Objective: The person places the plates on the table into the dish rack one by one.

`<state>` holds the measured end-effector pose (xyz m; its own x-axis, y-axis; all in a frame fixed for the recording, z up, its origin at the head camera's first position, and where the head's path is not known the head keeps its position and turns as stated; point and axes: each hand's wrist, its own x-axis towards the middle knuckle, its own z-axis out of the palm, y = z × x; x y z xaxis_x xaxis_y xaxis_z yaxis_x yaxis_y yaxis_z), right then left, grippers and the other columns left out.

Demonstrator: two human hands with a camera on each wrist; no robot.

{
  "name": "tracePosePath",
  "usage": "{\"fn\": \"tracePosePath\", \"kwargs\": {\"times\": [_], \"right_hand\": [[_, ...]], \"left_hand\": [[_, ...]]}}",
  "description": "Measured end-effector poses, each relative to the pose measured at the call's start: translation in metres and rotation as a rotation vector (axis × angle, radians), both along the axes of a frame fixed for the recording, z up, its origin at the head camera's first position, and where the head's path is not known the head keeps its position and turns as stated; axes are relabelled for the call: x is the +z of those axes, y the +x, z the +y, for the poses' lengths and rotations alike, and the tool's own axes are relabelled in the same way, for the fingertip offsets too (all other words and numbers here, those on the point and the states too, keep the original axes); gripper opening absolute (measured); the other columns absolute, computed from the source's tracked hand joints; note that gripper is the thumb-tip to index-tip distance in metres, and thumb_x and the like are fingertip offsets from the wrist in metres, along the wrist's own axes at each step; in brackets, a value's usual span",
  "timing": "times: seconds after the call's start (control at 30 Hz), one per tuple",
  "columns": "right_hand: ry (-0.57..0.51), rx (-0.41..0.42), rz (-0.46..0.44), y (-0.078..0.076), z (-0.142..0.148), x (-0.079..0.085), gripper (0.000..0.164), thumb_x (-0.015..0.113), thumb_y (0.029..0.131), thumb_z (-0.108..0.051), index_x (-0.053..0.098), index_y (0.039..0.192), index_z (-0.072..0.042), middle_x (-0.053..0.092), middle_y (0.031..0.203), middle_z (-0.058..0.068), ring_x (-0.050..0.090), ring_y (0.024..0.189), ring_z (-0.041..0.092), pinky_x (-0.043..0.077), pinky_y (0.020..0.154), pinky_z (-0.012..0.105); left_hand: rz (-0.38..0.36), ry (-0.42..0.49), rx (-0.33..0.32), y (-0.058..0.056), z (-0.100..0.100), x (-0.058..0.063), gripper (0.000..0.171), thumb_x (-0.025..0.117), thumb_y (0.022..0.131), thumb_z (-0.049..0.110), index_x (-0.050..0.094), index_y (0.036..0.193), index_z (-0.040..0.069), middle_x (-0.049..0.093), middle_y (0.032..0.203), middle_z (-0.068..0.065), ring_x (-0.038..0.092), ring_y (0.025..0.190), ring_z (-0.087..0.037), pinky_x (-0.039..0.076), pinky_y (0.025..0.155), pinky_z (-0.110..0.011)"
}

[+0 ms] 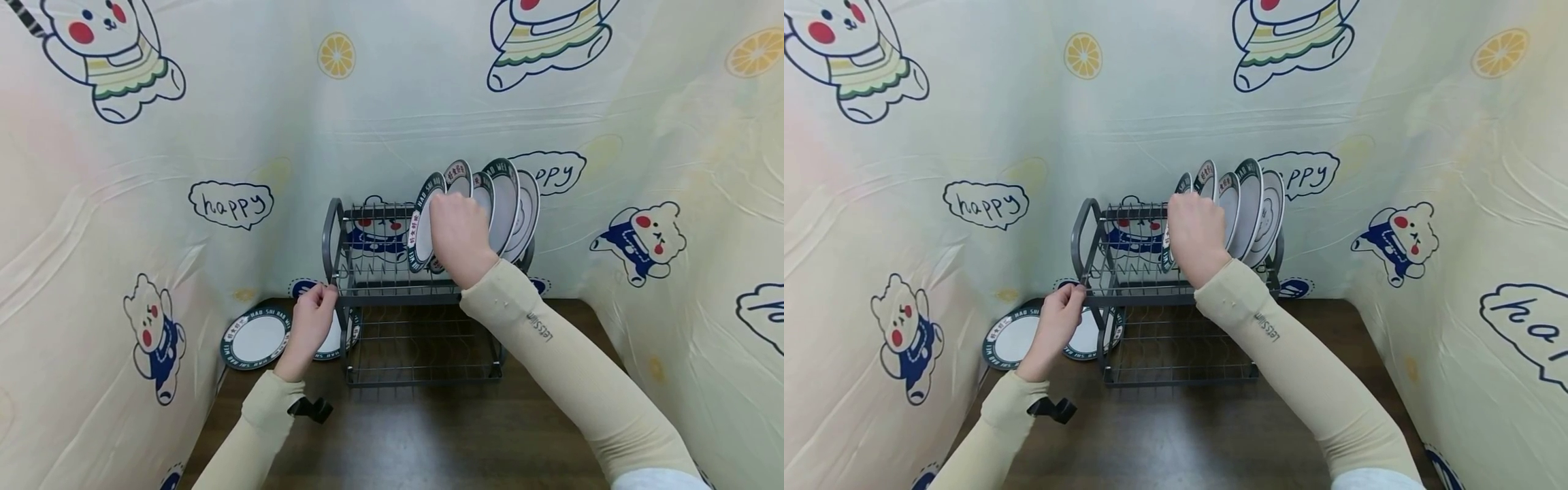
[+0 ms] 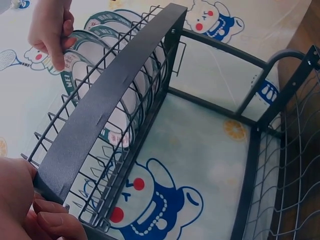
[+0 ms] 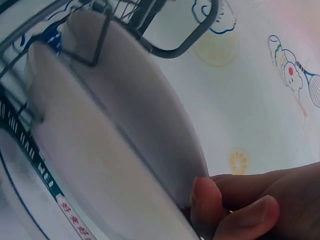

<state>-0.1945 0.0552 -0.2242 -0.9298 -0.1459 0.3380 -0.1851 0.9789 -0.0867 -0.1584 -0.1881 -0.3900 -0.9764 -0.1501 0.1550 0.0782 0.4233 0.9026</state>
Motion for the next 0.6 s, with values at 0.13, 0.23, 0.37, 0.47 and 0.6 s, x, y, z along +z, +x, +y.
{"fn": "tracePosePath", "kwargs": {"times": [0.13,0.23,0.37,0.47,0.6], "right_hand": [[-0.005,0.018,0.026,0.001,0.003,-0.001,0.014,0.064,0.098,-0.001,0.070,0.110,0.004,0.074,0.097,0.022,0.073,0.079,0.037,0.061,0.063,0.044],[-0.010,0.020,0.025,0.002,0.005,-0.001,0.016,0.066,0.098,-0.002,0.070,0.112,0.004,0.074,0.099,0.022,0.073,0.081,0.037,0.062,0.064,0.044],[-0.012,0.021,0.033,0.003,0.006,0.001,0.018,0.066,0.098,-0.003,0.071,0.114,0.003,0.074,0.100,0.022,0.073,0.081,0.037,0.062,0.065,0.044],[-0.004,0.019,0.052,0.004,0.008,0.002,0.016,0.067,0.096,0.000,0.073,0.110,0.003,0.075,0.097,0.021,0.073,0.078,0.036,0.061,0.063,0.045],[-0.002,0.014,0.126,0.006,0.014,0.002,0.021,0.061,0.103,-0.014,0.070,0.093,0.002,0.071,0.079,0.018,0.066,0.065,0.032,0.057,0.055,0.044]], "left_hand": [[-0.003,-0.004,-0.003,0.000,0.000,0.000,0.037,0.045,0.108,0.028,0.052,0.080,0.005,0.043,0.067,-0.004,0.040,0.057,-0.021,0.030,0.048,-0.027],[0.002,-0.004,-0.003,0.000,0.000,-0.001,0.036,0.046,0.108,0.027,0.051,0.079,0.007,0.042,0.067,-0.004,0.039,0.057,-0.021,0.030,0.048,-0.027],[0.007,0.001,-0.003,-0.001,-0.001,-0.002,0.036,0.046,0.109,0.027,0.051,0.078,0.008,0.042,0.067,-0.004,0.039,0.056,-0.021,0.030,0.048,-0.027],[0.005,0.001,-0.007,-0.001,-0.001,-0.002,0.037,0.045,0.109,0.027,0.051,0.078,0.008,0.042,0.066,-0.003,0.039,0.055,-0.020,0.030,0.048,-0.027],[0.003,-0.003,-0.007,-0.001,-0.001,-0.002,0.037,0.045,0.109,0.028,0.052,0.079,0.007,0.042,0.066,-0.003,0.038,0.055,-0.020,0.030,0.047,-0.027]]}}
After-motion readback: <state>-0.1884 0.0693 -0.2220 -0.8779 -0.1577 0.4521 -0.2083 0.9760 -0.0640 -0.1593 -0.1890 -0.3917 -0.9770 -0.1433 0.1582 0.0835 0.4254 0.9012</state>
